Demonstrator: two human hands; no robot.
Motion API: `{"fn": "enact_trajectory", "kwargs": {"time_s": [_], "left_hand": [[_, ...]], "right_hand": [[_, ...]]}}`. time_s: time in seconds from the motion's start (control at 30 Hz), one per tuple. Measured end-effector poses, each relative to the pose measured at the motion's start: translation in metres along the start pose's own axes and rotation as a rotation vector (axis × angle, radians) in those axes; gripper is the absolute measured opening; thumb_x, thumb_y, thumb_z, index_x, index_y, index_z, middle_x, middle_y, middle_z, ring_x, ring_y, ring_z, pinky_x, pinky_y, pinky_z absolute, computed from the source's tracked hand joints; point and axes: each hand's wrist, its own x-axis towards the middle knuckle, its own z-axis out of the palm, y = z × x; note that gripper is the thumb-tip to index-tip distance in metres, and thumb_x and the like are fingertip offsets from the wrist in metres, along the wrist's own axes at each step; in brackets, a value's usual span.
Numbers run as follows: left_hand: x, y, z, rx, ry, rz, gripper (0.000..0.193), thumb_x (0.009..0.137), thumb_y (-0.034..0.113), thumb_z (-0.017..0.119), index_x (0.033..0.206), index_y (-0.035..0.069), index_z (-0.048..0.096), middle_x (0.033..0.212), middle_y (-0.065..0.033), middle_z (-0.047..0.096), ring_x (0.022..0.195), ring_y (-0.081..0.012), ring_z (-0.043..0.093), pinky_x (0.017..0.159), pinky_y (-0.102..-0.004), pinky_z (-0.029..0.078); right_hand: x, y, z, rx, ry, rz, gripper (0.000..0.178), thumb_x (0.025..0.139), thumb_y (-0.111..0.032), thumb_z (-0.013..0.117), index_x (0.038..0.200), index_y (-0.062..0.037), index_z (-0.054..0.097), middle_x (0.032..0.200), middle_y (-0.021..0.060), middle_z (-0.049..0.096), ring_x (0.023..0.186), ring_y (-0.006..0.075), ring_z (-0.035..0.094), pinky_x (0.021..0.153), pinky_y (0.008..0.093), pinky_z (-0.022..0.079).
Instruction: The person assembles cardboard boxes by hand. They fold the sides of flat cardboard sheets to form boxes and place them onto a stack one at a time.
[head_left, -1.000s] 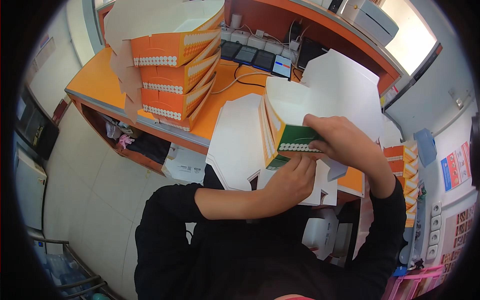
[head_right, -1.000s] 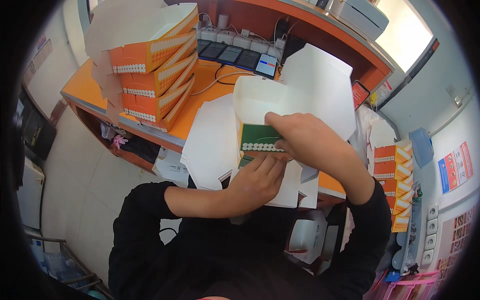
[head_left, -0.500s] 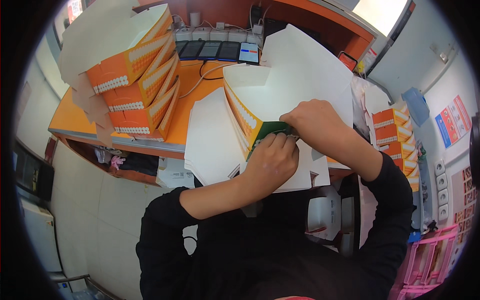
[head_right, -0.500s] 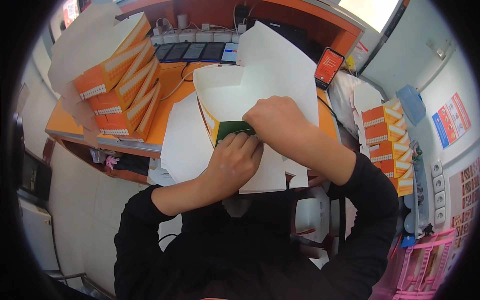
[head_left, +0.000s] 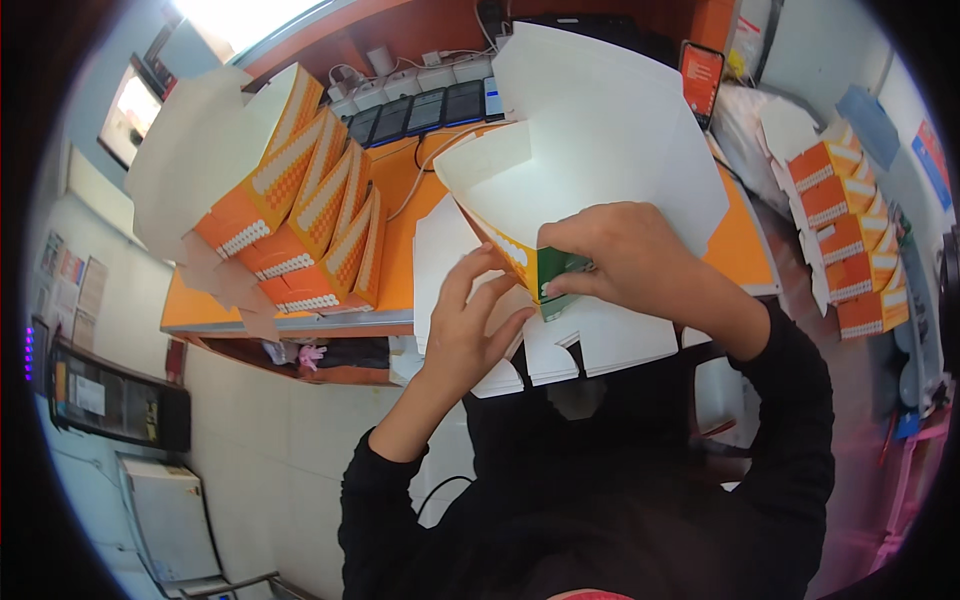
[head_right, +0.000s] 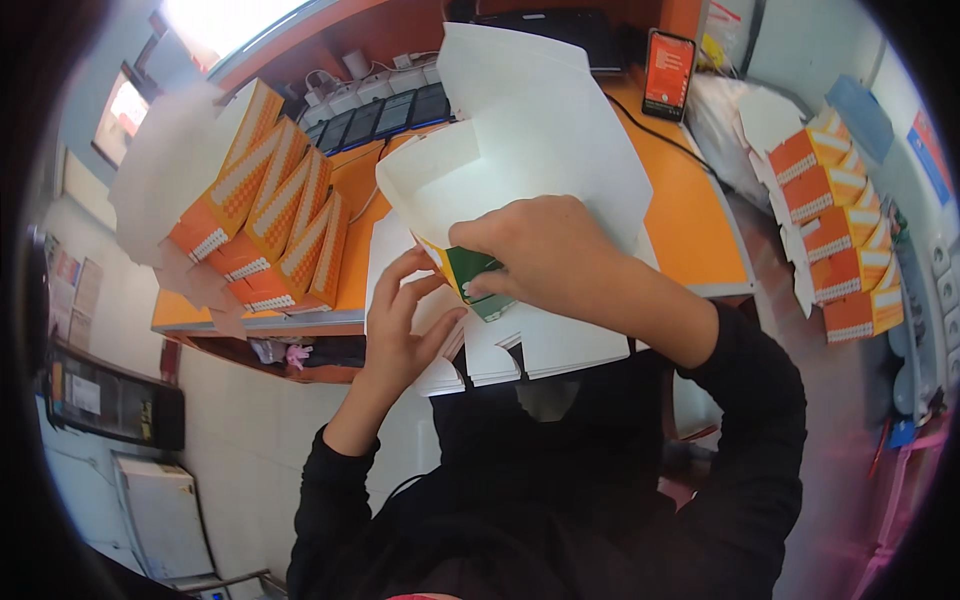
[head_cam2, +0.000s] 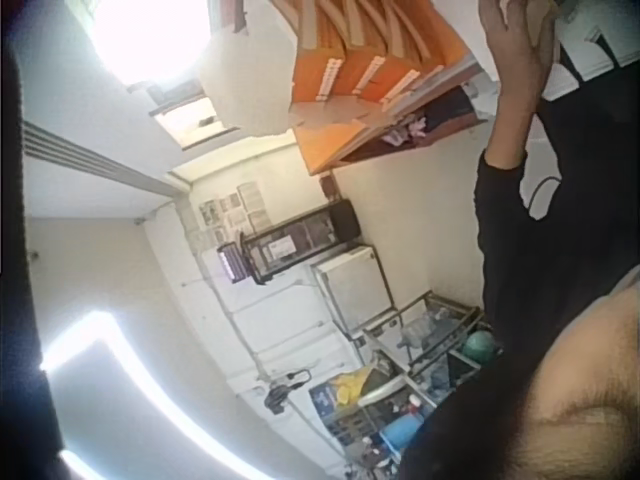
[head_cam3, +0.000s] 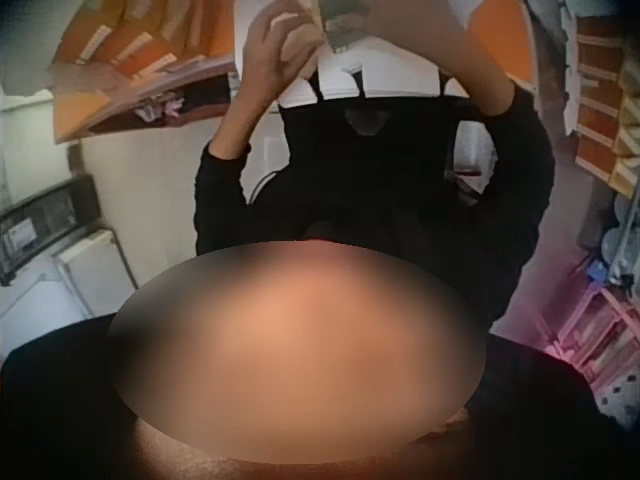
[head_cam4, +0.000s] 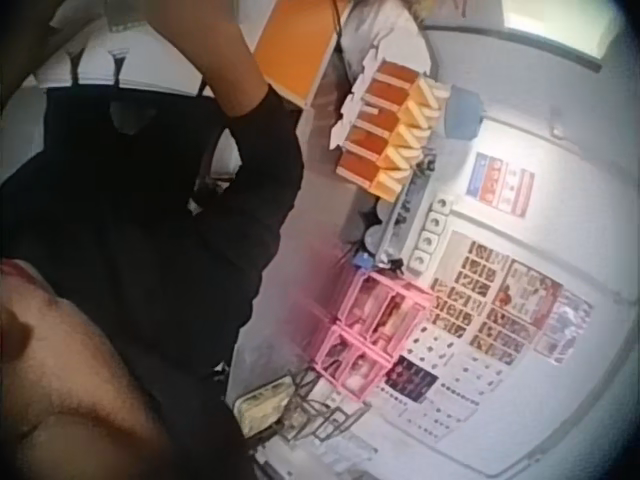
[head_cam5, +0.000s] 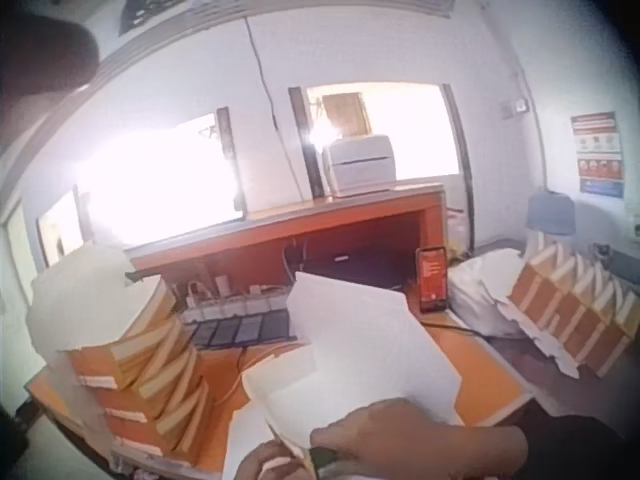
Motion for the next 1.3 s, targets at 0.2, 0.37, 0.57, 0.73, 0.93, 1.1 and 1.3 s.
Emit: {"fn": "enact_trajectory", "kwargs": {"time_s": [0.2,0.37,0.57,0.73,0.93,1.1,1.3], "left_hand": [[0.004,-0.020,0.005,-0.452,-0.040,-0.095,0.019,0.070,0.004,0.076,0.086,0.010,0.070,0.111,-0.0056,0.049,0.123,-0.0304,0.038,0.103,-0.0425,0.031],[0.006,-0.022,0.010,-0.551,-0.061,-0.120,0.015,0.070,0.004,0.075,0.082,0.012,0.072,0.109,-0.0032,0.047,0.123,-0.0292,0.035,0.104,-0.0420,0.029],[0.011,-0.033,0.002,-0.465,-0.072,-0.079,0.018,0.070,0.009,0.075,0.087,0.011,0.068,0.110,-0.0046,0.048,0.120,-0.0286,0.038,0.102,-0.0410,0.030],[0.097,-0.087,-0.013,-0.556,0.132,-0.603,0.049,0.088,0.035,0.061,0.123,0.004,0.048,0.113,-0.0087,0.053,0.111,-0.0214,0.048,0.098,-0.0402,0.034],[0.120,-0.126,0.004,-0.580,-0.329,-0.726,0.055,0.094,0.051,0.046,0.126,0.006,0.052,0.117,-0.0117,0.058,0.109,-0.0217,0.052,0.097,-0.0362,0.038],[0.181,-0.122,0.028,-0.213,-0.570,-0.396,0.065,0.096,0.058,0.031,0.131,0.007,0.052,0.125,-0.0156,0.057,0.118,-0.0265,0.051,0.101,-0.0377,0.036],[0.185,-0.116,0.039,0.032,-0.866,-0.460,0.068,0.096,0.060,0.025,0.130,0.009,0.055,0.134,-0.0170,0.052,0.128,-0.0305,0.045,0.105,-0.0395,0.032]], "right_hand": [[0.001,0.002,0.002,0.043,0.000,0.047,0.026,0.071,-0.026,0.076,0.089,-0.0103,0.066,0.067,0.0084,0.064,0.059,0.0267,0.061,0.056,0.0355,0.045],[-0.001,0.002,0.003,0.060,-0.040,0.124,0.018,0.074,-0.029,0.073,0.082,-0.0162,0.064,0.067,0.0077,0.064,0.066,0.0292,0.064,0.059,0.0405,0.047],[-0.002,0.011,0.011,-0.029,-0.089,-0.046,0.023,0.075,-0.032,0.072,0.088,-0.0157,0.061,0.069,0.0063,0.064,0.066,0.0278,0.065,0.057,0.0395,0.047],[-0.006,0.002,0.009,-0.131,-0.156,-0.097,0.027,0.076,-0.033,0.070,0.094,-0.0165,0.059,0.071,0.0046,0.065,0.066,0.0261,0.066,0.055,0.0381,0.048],[-0.004,0.003,0.025,-0.248,-0.174,-0.119,0.025,0.077,-0.032,0.069,0.095,-0.0176,0.058,0.071,0.0022,0.062,0.065,0.0229,0.065,0.052,0.0373,0.047],[-0.003,0.002,0.024,-0.275,-0.245,-0.080,0.021,0.078,-0.029,0.068,0.094,-0.0189,0.057,0.073,-0.0009,0.062,0.065,0.0206,0.064,0.049,0.0370,0.045],[-0.003,0.009,0.025,-0.116,-0.163,-0.151,0.014,0.074,-0.020,0.064,0.088,-0.0175,0.060,0.062,0.0035,0.060,0.058,0.0250,0.063,0.049,0.0395,0.047]]}}
